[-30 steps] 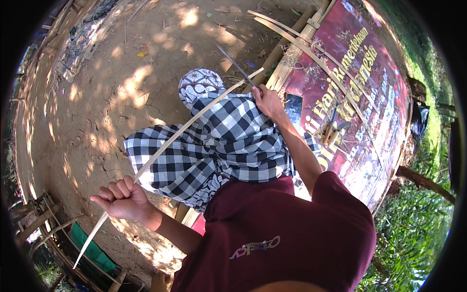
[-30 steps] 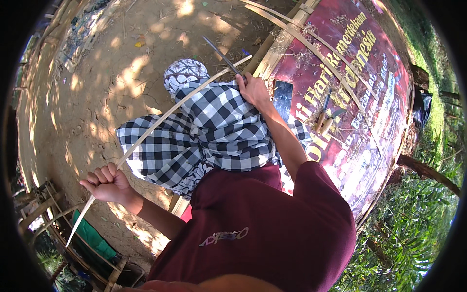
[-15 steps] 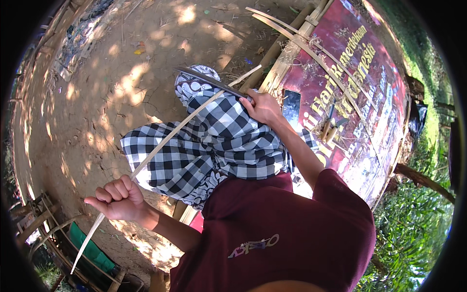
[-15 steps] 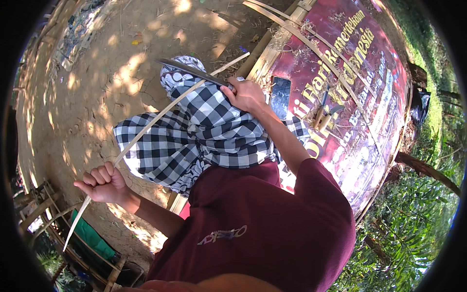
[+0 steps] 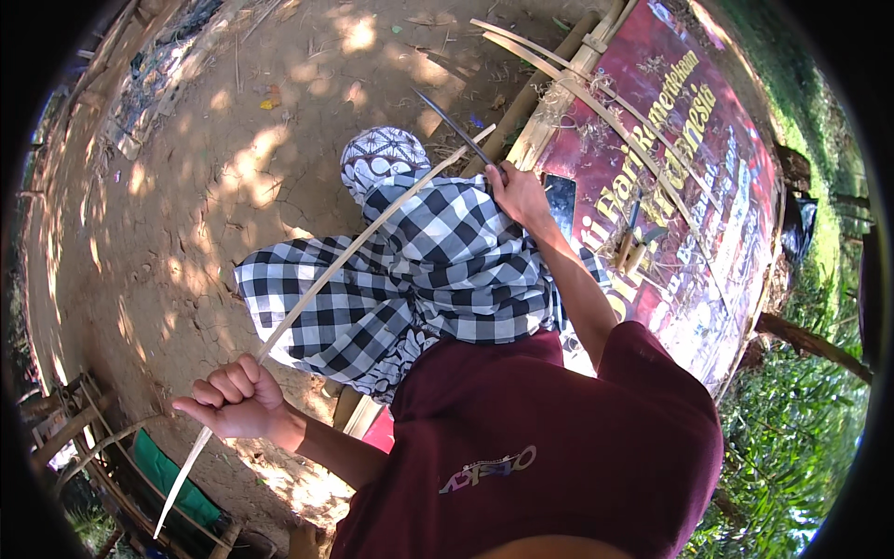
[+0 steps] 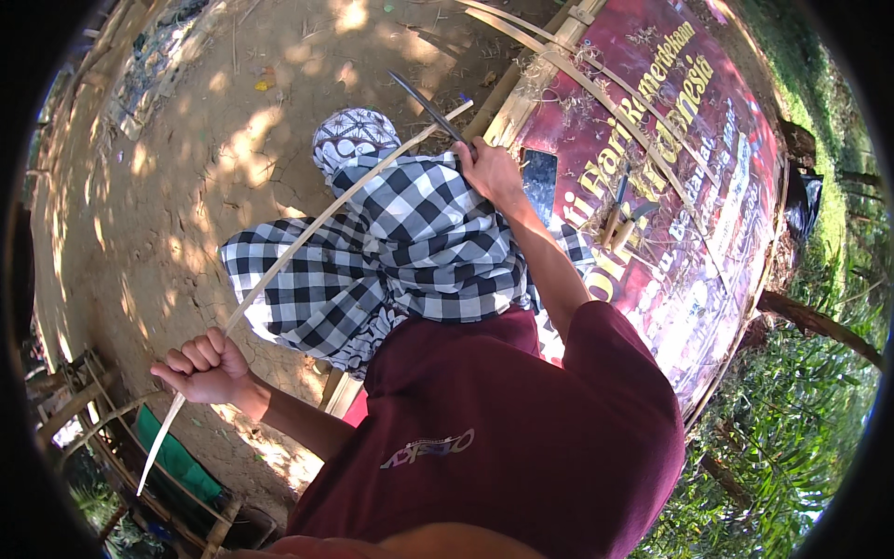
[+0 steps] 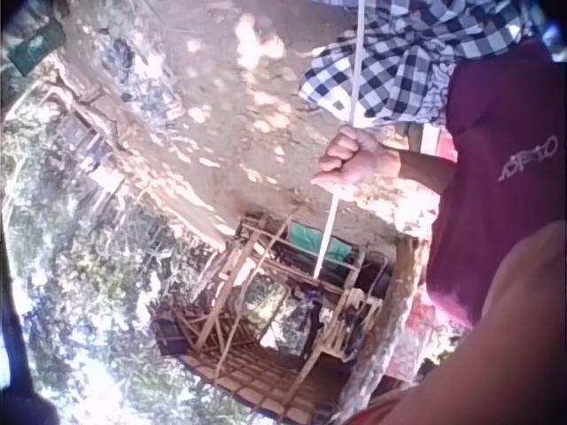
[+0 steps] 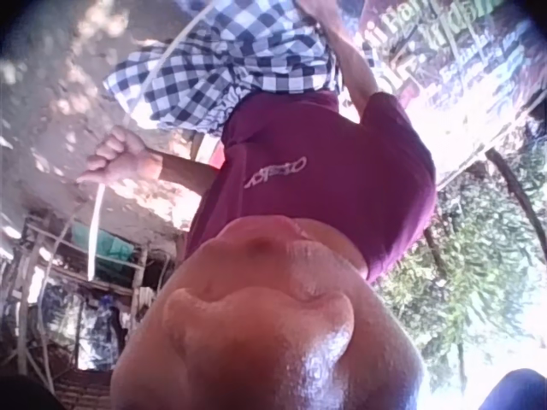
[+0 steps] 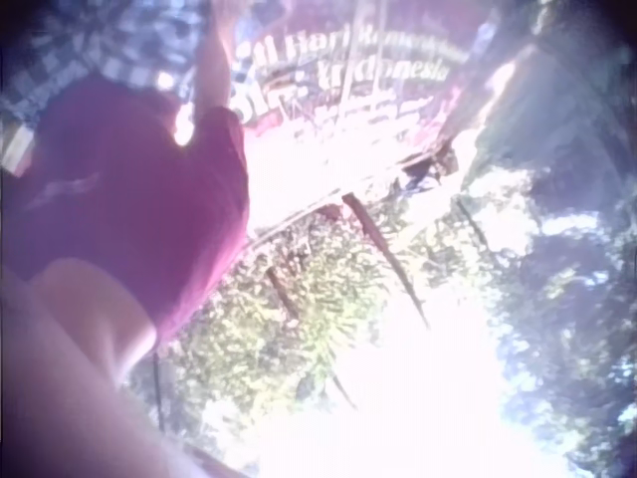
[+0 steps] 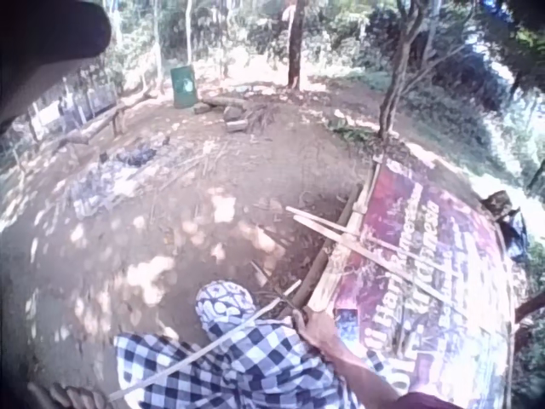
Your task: The person splits and shaves a thin bamboo stick using a machete while sitting on a low platform.
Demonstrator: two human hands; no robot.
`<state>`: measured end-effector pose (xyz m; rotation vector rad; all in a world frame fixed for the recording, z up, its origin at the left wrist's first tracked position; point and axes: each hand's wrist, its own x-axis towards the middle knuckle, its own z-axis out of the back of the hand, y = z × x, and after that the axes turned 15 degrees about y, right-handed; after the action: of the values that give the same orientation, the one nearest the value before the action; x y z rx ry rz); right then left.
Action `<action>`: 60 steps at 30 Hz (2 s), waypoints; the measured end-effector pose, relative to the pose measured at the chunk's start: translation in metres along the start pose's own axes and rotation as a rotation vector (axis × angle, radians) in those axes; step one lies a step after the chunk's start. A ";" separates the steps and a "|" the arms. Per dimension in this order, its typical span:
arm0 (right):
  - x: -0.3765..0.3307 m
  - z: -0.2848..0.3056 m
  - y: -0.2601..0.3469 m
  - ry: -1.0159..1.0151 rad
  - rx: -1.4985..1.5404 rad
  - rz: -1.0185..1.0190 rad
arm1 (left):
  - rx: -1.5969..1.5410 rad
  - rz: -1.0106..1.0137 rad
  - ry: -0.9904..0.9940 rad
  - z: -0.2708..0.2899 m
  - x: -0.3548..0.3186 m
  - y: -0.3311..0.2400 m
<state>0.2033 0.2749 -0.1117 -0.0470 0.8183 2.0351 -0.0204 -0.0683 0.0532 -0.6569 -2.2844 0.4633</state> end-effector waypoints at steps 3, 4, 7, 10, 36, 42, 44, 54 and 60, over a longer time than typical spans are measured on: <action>-0.019 0.005 0.014 0.087 -0.034 0.118 | 0.004 -0.021 -0.029 0.006 -0.001 0.001; -0.019 0.009 0.020 0.100 -0.091 0.192 | 0.000 -0.029 -0.039 0.007 0.002 0.002; -0.024 0.005 0.021 0.069 -0.073 0.174 | 0.018 0.012 -0.010 0.001 0.004 0.006; -0.007 -0.001 0.014 0.064 -0.034 0.084 | 0.014 0.018 -0.023 -0.008 0.002 0.028; -0.004 -0.011 0.020 0.103 0.038 0.123 | 0.016 0.006 -0.072 -0.021 0.019 0.040; 0.017 -0.013 0.010 0.083 0.083 -0.021 | 0.038 0.016 -0.083 -0.019 0.014 0.056; 0.011 -0.016 0.013 0.087 0.061 0.123 | 0.047 0.000 -0.092 -0.023 0.015 0.048; 0.021 -0.012 -0.005 0.096 0.094 0.089 | 0.042 0.012 -0.116 -0.013 0.012 0.034; 0.033 -0.023 0.001 0.040 0.111 0.038 | 0.097 0.042 -0.146 -0.030 0.012 0.067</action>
<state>0.1772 0.2862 -0.1402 -0.0098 0.9631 2.0266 0.0152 -0.0029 0.0474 -0.6421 -2.3713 0.6568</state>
